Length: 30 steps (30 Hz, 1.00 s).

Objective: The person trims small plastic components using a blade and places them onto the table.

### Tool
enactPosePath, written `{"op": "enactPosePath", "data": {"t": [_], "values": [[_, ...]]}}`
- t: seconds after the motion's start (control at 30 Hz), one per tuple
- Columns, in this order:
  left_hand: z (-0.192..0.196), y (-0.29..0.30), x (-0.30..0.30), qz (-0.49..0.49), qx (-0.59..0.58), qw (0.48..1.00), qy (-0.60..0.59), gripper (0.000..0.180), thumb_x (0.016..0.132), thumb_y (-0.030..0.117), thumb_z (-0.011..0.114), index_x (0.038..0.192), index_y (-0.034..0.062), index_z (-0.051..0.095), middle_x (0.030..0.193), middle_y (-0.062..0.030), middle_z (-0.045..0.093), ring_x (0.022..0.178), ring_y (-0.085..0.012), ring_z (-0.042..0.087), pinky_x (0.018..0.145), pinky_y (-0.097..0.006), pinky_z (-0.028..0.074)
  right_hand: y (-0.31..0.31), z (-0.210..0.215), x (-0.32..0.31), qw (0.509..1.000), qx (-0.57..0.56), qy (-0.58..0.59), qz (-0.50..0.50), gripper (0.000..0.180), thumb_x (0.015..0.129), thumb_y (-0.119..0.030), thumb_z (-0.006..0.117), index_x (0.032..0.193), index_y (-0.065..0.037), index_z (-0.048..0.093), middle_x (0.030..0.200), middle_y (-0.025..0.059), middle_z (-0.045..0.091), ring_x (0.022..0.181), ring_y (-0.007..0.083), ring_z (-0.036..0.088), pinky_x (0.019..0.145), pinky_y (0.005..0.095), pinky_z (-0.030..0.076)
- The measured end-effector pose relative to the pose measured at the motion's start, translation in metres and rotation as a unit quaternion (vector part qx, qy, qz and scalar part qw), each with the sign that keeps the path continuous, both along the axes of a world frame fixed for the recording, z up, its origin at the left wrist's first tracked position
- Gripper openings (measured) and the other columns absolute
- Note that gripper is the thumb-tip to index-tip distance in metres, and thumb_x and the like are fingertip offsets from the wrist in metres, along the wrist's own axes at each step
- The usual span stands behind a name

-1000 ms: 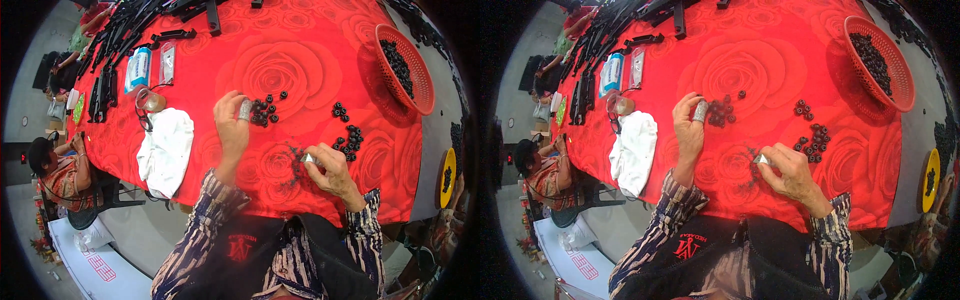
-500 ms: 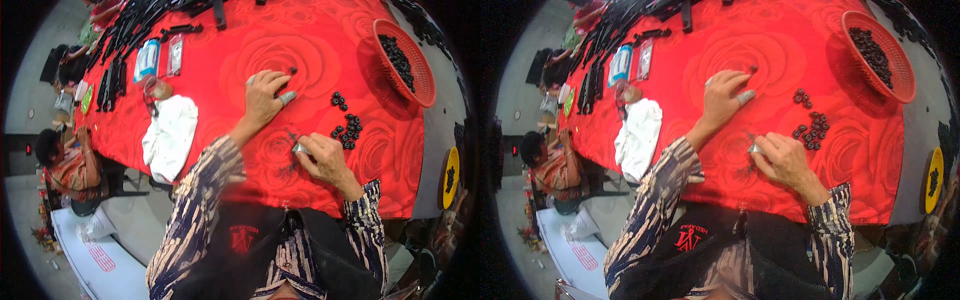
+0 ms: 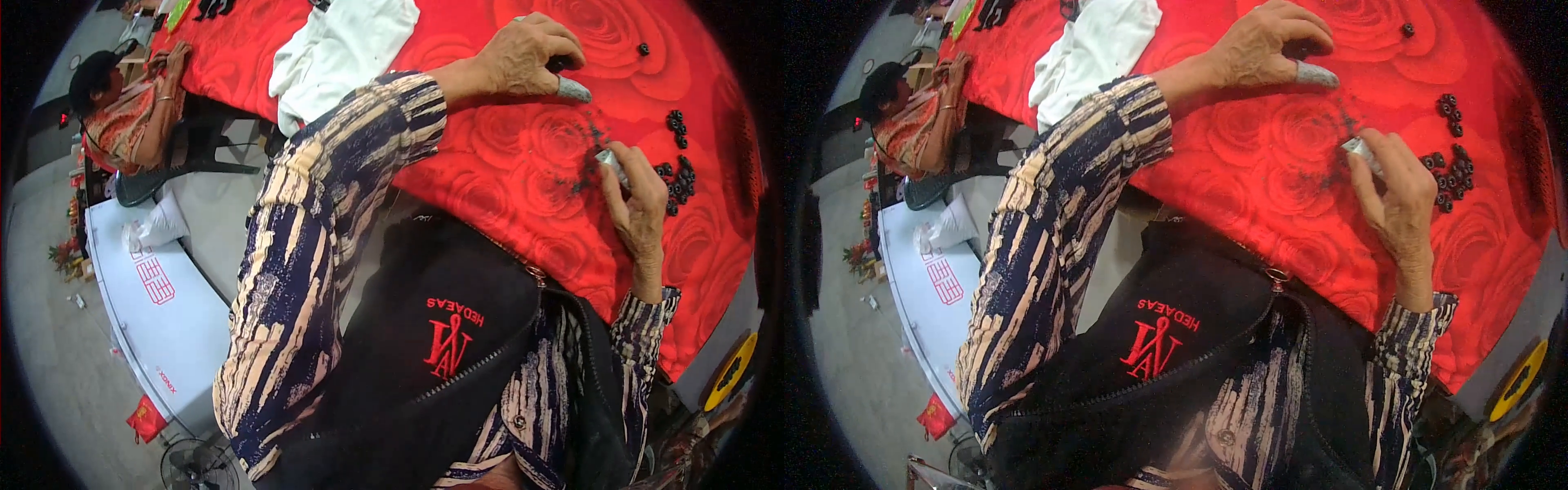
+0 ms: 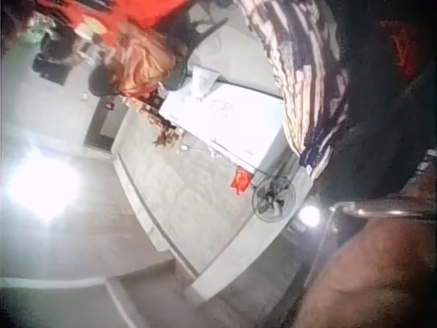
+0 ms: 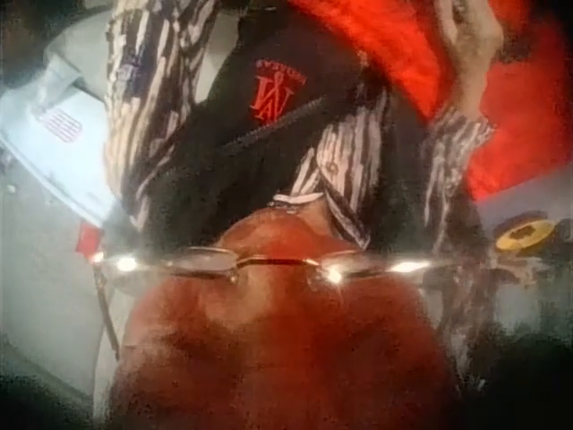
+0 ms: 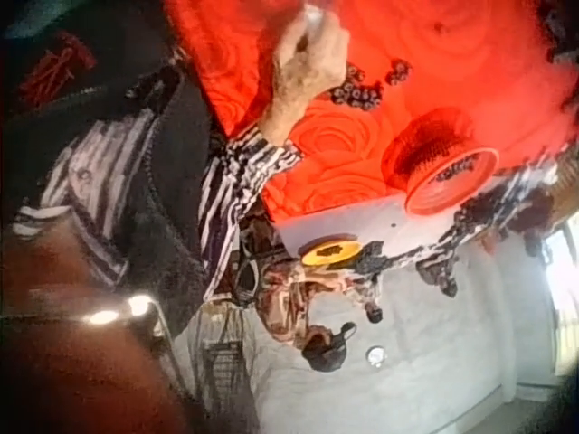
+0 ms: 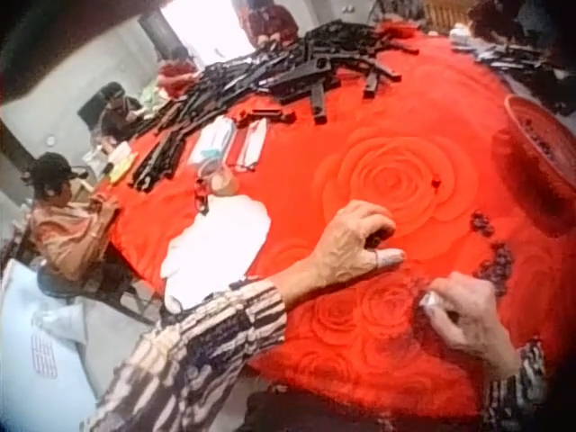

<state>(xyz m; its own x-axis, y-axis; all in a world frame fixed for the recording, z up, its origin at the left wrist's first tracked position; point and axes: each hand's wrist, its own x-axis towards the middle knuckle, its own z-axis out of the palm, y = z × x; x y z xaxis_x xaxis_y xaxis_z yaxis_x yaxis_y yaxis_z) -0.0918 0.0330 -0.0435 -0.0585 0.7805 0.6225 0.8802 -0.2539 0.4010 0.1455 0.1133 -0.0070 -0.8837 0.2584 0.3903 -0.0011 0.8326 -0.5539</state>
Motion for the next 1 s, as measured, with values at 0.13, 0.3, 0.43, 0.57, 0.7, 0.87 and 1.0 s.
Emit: {"op": "enactPosePath", "data": {"t": [0.13, 0.3, 0.43, 0.57, 0.7, 0.87, 1.0], "values": [[-0.008, -0.008, -0.003, 0.016, 0.015, 1.000, 0.011, 0.025, 0.075, 0.035, 0.068, 0.086, 0.0119, 0.068, 0.094, -0.0031, 0.065, 0.093, -0.0235, 0.059, 0.082, -0.036, 0.046, -0.001, 0.001, -0.002, 1.000, -0.003, -0.007, 0.001, 0.019, 0.080, -0.006, 0.061, 0.098, 0.001, 0.058, 0.078, 0.0148, 0.057, 0.067, 0.0282, 0.059, 0.059, 0.0333, 0.046], [-0.005, -0.036, -0.002, 0.010, -0.001, 1.000, -0.008, 0.021, 0.075, 0.029, 0.069, 0.086, 0.0101, 0.067, 0.093, -0.0036, 0.065, 0.092, -0.0235, 0.059, 0.083, -0.036, 0.046, 0.004, -0.006, 0.002, 1.000, -0.002, -0.020, -0.007, 0.020, 0.081, -0.007, 0.061, 0.098, 0.001, 0.058, 0.080, 0.0148, 0.058, 0.068, 0.0285, 0.059, 0.060, 0.0334, 0.047], [0.004, -0.068, -0.008, -0.015, -0.039, 0.999, 0.008, 0.018, 0.076, 0.018, 0.070, 0.088, 0.0054, 0.065, 0.099, -0.0080, 0.063, 0.095, -0.0246, 0.058, 0.084, -0.035, 0.045, 0.003, -0.007, 0.002, 1.000, -0.003, -0.007, -0.007, 0.020, 0.081, -0.007, 0.060, 0.099, 0.002, 0.058, 0.080, 0.0151, 0.058, 0.068, 0.0284, 0.060, 0.060, 0.0332, 0.047], [0.009, -0.106, -0.010, 0.002, -0.072, 0.997, -0.001, 0.018, 0.075, 0.014, 0.071, 0.090, 0.0050, 0.065, 0.101, -0.0089, 0.062, 0.096, -0.0253, 0.057, 0.083, -0.034, 0.046, 0.003, -0.006, 0.000, 1.000, -0.002, -0.016, -0.011, 0.020, 0.081, -0.006, 0.060, 0.098, 0.002, 0.058, 0.080, 0.0155, 0.058, 0.069, 0.0284, 0.060, 0.060, 0.0329, 0.047], [0.010, -0.126, -0.004, 0.015, -0.070, 0.997, -0.020, 0.018, 0.073, 0.012, 0.073, 0.085, 0.0035, 0.064, 0.096, -0.0088, 0.062, 0.093, -0.0255, 0.057, 0.080, -0.034, 0.047, 0.007, -0.007, 0.003, 1.000, 0.004, -0.014, -0.008, 0.019, 0.081, -0.007, 0.060, 0.097, 0.002, 0.058, 0.080, 0.0152, 0.058, 0.069, 0.0284, 0.060, 0.060, 0.0328, 0.047], [0.006, -0.150, 0.000, 0.036, -0.063, 0.997, 0.001, 0.018, 0.071, 0.011, 0.074, 0.084, 0.0035, 0.062, 0.092, -0.0082, 0.061, 0.088, -0.0254, 0.056, 0.077, -0.035, 0.046, 0.007, -0.012, 0.003, 1.000, -0.009, -0.024, -0.009, 0.018, 0.082, -0.008, 0.059, 0.097, 0.003, 0.057, 0.079, 0.0147, 0.057, 0.068, 0.0286, 0.059, 0.060, 0.0334, 0.046], [0.010, -0.165, 0.003, 0.042, -0.066, 0.997, 0.023, 0.019, 0.070, 0.010, 0.074, 0.084, 0.0047, 0.062, 0.092, -0.0076, 0.060, 0.089, -0.0248, 0.056, 0.077, -0.034, 0.047, 0.008, -0.011, 0.006, 0.999, -0.003, -0.026, -0.018, 0.017, 0.083, -0.008, 0.058, 0.097, 0.002, 0.057, 0.078, 0.0143, 0.057, 0.065, 0.0270, 0.058, 0.059, 0.0330, 0.045]]}}
